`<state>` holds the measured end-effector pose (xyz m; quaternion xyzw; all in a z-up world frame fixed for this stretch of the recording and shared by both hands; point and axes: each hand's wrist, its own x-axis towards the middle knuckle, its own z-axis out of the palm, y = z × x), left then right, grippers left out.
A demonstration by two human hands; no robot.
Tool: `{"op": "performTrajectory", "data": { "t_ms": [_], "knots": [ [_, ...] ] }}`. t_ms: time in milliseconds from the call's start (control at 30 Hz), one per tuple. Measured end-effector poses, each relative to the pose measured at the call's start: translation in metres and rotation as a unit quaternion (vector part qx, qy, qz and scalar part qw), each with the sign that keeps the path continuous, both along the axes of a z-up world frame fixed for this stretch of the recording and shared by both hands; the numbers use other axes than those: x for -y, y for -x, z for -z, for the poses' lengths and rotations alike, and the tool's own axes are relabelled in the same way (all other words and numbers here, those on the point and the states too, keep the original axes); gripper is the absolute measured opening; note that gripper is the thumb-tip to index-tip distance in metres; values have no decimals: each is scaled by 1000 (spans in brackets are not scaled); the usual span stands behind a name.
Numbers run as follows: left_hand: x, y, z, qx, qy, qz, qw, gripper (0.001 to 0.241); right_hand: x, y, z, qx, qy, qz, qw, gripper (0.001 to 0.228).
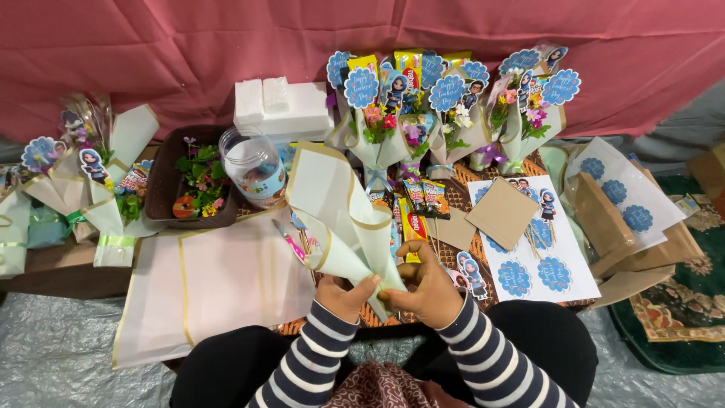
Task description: Assembling small gift bouquets by wrapping snacks in paper and securing them with ribbon and tape
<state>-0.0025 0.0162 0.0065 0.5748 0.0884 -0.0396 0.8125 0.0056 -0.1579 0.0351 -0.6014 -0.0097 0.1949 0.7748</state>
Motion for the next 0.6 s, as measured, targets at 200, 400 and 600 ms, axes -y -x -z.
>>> {"op": "performTrajectory", "data": {
  "t_ms": [200,400,600],
  "knots": [
    [0,6,-23,43,-53,41,997,28,4,6,-3,-2,-4,19,1000,62],
    [-2,9,-26,26,-101,42,994,27,9,6,4,30,8,-24,999,59],
    [-3,7,-21,94,-75,49,992,34,10,10,15,19,-21,-24,999,53]
  ]
}}
